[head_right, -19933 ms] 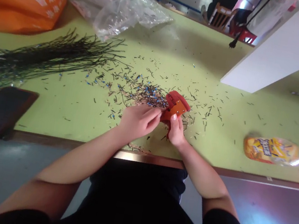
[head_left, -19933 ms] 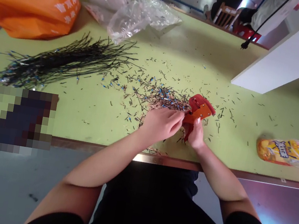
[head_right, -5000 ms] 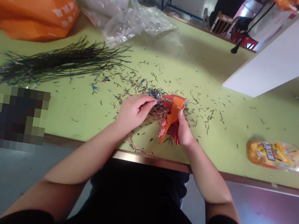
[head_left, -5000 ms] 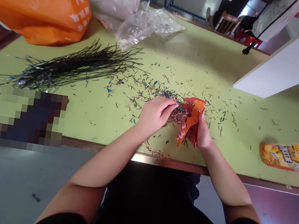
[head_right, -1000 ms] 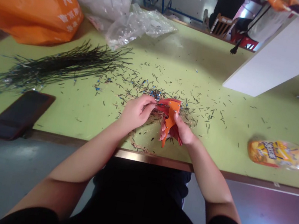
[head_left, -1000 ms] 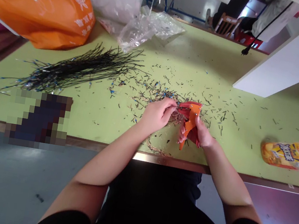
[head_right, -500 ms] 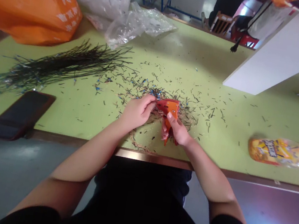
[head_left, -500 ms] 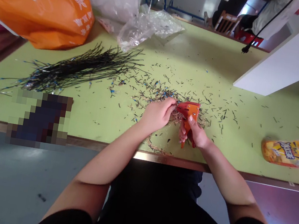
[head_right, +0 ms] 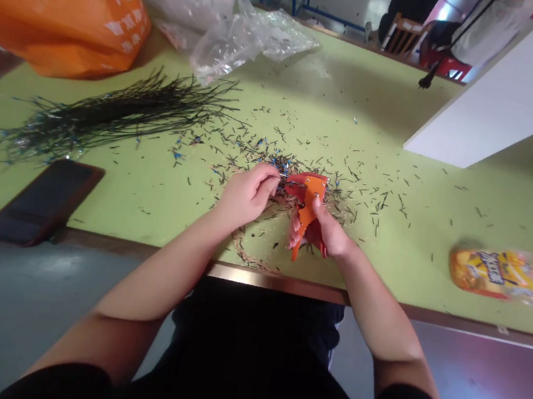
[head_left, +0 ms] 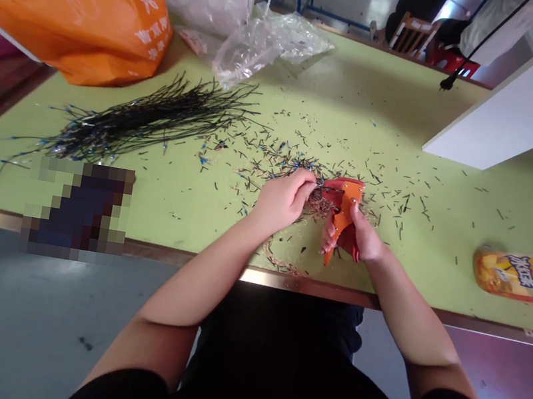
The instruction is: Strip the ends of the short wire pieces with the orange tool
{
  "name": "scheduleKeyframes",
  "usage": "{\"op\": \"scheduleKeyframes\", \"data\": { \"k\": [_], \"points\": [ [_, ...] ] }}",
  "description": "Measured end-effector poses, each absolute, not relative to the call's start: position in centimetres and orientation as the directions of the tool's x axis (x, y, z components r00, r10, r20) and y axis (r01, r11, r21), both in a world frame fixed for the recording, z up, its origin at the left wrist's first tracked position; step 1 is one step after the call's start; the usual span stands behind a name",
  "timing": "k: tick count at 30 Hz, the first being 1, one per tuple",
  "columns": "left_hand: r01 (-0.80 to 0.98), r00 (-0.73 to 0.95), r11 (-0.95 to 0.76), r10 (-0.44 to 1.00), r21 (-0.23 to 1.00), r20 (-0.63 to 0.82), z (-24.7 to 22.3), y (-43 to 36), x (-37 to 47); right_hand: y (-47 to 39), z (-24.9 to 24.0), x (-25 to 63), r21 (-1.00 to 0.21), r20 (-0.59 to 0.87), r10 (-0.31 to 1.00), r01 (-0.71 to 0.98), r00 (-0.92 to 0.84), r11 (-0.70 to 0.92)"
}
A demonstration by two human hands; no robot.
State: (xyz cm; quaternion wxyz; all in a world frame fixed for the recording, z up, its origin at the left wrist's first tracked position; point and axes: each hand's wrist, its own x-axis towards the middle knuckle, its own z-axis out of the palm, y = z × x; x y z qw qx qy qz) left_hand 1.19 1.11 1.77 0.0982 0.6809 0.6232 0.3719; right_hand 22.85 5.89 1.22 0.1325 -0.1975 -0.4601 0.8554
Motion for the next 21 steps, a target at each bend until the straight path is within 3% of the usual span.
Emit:
{"op": "scheduleKeyframes", "data": {
  "k": [21],
  "points": [
    [0.808, -0.051, -0.143, 0.949, 0.571, 0.311, 2.1, 0.8, 1.7, 4.7, 1.0, 21.9, -0.894, -0.276, 0.565, -0.009, -0.778, -0.449]
  ]
}}
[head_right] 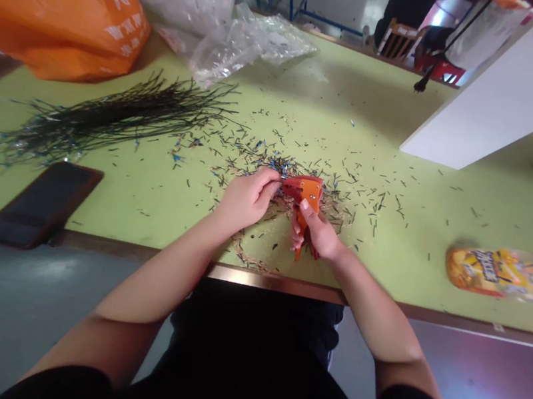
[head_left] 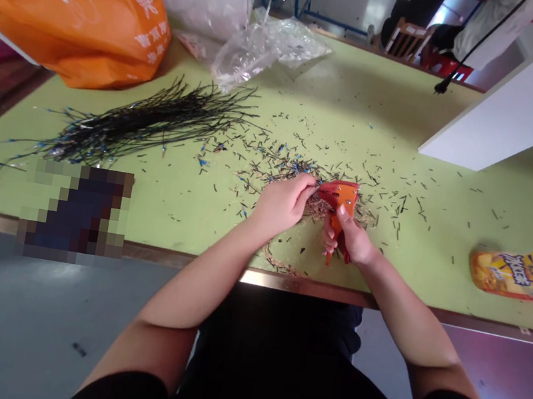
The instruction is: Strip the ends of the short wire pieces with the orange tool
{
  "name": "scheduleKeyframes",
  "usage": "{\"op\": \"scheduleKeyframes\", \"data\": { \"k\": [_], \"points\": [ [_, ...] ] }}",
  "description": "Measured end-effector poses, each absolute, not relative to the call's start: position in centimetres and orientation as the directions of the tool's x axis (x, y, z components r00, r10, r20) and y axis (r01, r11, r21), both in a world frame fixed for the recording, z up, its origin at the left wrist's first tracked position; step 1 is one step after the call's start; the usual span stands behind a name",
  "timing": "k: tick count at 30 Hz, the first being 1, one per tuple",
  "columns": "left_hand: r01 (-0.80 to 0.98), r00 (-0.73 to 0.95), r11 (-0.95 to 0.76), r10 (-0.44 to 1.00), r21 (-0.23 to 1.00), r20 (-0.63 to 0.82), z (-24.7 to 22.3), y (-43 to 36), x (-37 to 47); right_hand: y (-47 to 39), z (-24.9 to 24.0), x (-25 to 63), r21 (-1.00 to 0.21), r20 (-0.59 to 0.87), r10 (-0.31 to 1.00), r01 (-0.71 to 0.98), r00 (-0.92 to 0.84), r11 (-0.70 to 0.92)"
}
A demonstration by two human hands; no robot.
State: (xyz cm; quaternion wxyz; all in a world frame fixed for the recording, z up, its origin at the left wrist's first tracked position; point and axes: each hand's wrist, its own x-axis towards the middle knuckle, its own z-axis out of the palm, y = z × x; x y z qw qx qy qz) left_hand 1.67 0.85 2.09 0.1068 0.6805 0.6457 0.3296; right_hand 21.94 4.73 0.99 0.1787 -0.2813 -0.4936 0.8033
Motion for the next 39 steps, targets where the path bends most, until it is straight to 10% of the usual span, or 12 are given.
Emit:
{"op": "scheduleKeyframes", "data": {
  "k": [10, 15, 39],
  "points": [
    [0.782, -0.128, -0.169, 0.899, 0.601, 0.418, 1.9, 0.9, 2.0, 4.6, 0.4, 21.0, -0.914, -0.129, 0.684, -0.182, -0.718, -0.364],
    [0.764, -0.299, -0.111, 0.813, 0.636, 0.5, 1.8, 1.2, 1.1, 6.1, 1.9, 22.0, -0.863, 0.011, 0.91, -0.464, -0.416, -0.201],
    [0.902, 0.089, -0.368, 0.668, 0.225, 0.739, 1.8, -0.3, 4.5, 4.2, -1.6, 20.4, -0.932, -0.093, 0.862, -0.261, -0.499, -0.251]
  ]
}}
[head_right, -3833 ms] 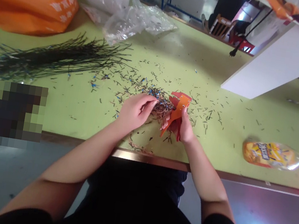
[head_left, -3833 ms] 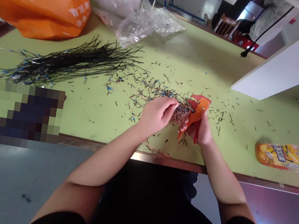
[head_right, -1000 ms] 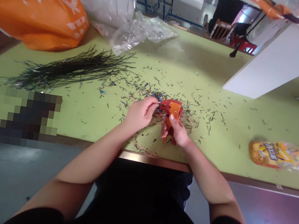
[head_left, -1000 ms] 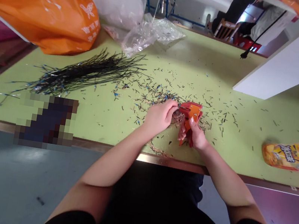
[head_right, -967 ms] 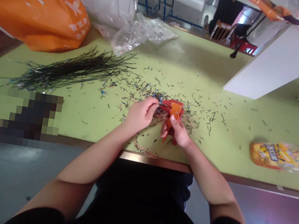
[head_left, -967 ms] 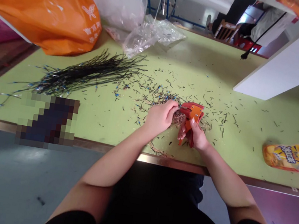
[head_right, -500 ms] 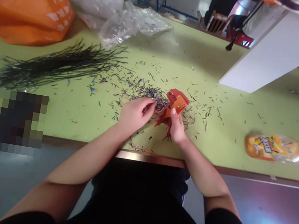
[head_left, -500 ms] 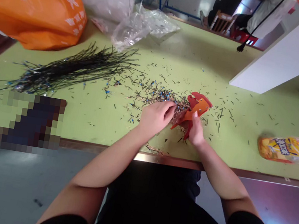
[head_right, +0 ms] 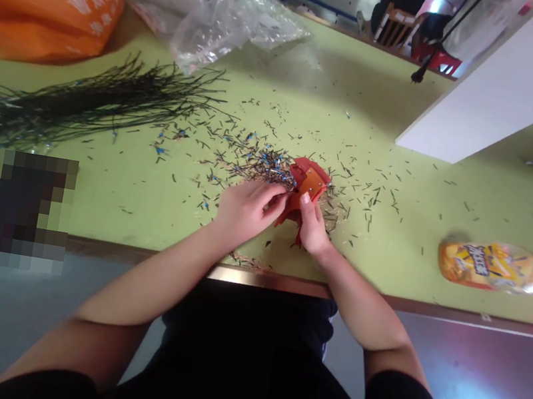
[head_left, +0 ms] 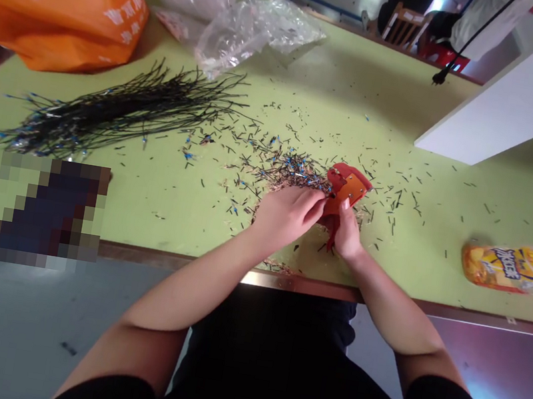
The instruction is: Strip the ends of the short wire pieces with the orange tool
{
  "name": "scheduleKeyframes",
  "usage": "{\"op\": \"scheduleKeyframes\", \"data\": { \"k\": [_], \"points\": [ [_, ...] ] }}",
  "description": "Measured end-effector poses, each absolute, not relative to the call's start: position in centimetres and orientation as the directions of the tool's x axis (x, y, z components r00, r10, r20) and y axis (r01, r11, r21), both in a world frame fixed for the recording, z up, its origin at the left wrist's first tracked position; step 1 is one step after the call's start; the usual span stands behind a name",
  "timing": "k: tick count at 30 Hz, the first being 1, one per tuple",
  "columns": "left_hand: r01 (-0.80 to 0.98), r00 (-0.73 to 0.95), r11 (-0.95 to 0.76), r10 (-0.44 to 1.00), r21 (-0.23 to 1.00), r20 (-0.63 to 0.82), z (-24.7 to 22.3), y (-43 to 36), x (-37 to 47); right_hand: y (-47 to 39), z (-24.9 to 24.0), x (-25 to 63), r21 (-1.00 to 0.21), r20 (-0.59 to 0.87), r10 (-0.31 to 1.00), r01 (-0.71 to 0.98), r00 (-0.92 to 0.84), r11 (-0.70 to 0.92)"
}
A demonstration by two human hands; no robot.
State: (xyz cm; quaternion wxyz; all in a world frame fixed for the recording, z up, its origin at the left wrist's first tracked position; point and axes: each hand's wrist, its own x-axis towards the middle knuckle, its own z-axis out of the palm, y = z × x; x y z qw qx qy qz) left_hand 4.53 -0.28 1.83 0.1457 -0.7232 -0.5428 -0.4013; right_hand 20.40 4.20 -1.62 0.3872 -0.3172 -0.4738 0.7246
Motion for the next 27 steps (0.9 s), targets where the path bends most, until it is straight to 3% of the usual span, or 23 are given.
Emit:
{"op": "scheduleKeyframes", "data": {
  "k": [7, 14, 19, 27],
  "points": [
    [0.871, 0.091, -0.368, 0.771, 0.324, 0.631, 1.7, -0.6, 4.7, 4.3, -1.7, 20.4, -0.935, -0.136, 0.88, -0.234, -0.456, -0.266],
    [0.862, 0.095, -0.363, 0.802, 0.354, 0.59, 1.9, -0.7, 4.9, 4.2, -1.6, 20.4, -0.967, -0.153, 0.947, -0.154, -0.282, -0.202],
    [0.867, 0.109, -0.384, 0.768, 0.318, 0.632, 1.9, -0.7, 4.8, 4.0, -1.0, 20.2, -0.969, -0.172, 0.919, -0.107, -0.356, -0.223],
    [0.843, 0.081, -0.396, 0.762, 0.364, 0.642, 1.9, -0.7, 4.9, 4.0, -0.5, 19.7, -0.988, -0.099, 0.906, -0.07, -0.411, -0.139]
  ]
}}
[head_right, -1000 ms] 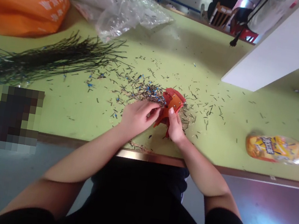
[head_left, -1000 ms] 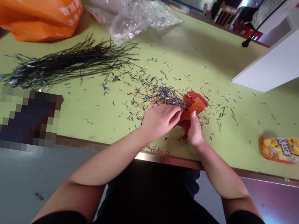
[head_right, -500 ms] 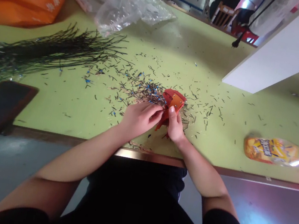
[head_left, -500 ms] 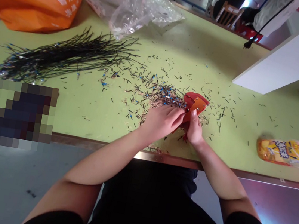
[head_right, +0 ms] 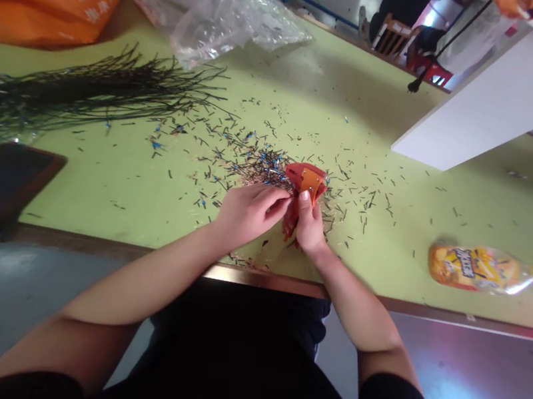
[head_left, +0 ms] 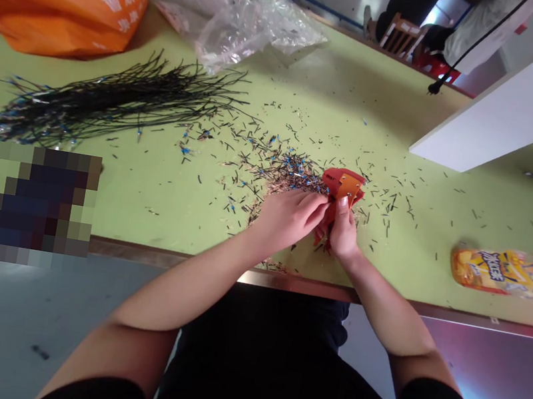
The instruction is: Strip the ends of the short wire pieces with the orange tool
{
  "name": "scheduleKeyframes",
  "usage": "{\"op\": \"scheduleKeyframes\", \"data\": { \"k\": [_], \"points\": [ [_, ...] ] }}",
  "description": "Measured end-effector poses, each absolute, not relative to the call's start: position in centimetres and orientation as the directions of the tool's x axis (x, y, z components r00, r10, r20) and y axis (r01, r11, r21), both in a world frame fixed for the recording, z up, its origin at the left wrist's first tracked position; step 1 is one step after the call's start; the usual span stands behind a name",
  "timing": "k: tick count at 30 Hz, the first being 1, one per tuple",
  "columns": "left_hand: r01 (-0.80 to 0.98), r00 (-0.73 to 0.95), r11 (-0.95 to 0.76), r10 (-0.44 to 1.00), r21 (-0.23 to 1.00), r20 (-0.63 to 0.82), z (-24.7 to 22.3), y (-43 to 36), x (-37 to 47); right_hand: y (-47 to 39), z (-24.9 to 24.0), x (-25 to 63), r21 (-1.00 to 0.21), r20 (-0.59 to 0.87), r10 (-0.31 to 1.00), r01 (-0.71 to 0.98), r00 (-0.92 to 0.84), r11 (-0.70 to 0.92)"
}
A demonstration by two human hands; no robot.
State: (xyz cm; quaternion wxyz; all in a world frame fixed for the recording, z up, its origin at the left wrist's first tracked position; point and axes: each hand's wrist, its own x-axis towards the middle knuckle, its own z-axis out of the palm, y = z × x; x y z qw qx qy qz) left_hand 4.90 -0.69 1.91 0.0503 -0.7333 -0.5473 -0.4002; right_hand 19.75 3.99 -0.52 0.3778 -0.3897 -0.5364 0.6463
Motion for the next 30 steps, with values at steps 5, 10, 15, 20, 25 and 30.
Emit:
{"op": "scheduleKeyframes", "data": {
  "k": [5, 10, 15, 20, 25, 30],
  "points": [
    [0.775, 0.024, -0.384, 0.811, 0.501, 0.584, 2.2, -0.3, 4.3, 5.1, 0.5, 20.4, -0.949, -0.149, 0.874, -0.181, -0.463, -0.258],
    [0.688, -0.024, -0.372, 0.846, 0.623, 0.532, 2.3, 0.2, 2.8, 6.7, 1.9, 22.3, -0.889, -0.21, 0.732, -0.186, -0.648, -0.419],
    [0.581, -0.063, -0.318, 0.9, 0.749, 0.431, 1.9, 0.3, 2.2, 7.0, 2.0, 23.4, -0.846, -0.262, 0.544, -0.082, -0.797, -0.527],
    [0.569, -0.091, -0.298, 0.904, 0.767, 0.419, 1.5, 0.4, 2.4, 6.6, 1.7, 23.2, -0.846, -0.245, 0.444, -0.033, -0.862, -0.531],
    [0.609, -0.096, -0.334, 0.87, 0.719, 0.484, 1.4, 0.7, 2.4, 6.3, 1.9, 23.0, -0.84, -0.241, 0.44, -0.041, -0.865, -0.541],
    [0.654, -0.032, -0.359, 0.866, 0.666, 0.499, 1.6, 0.7, 2.1, 6.4, 1.8, 23.3, -0.84, -0.241, 0.446, -0.045, -0.862, -0.541]
  ]
}}
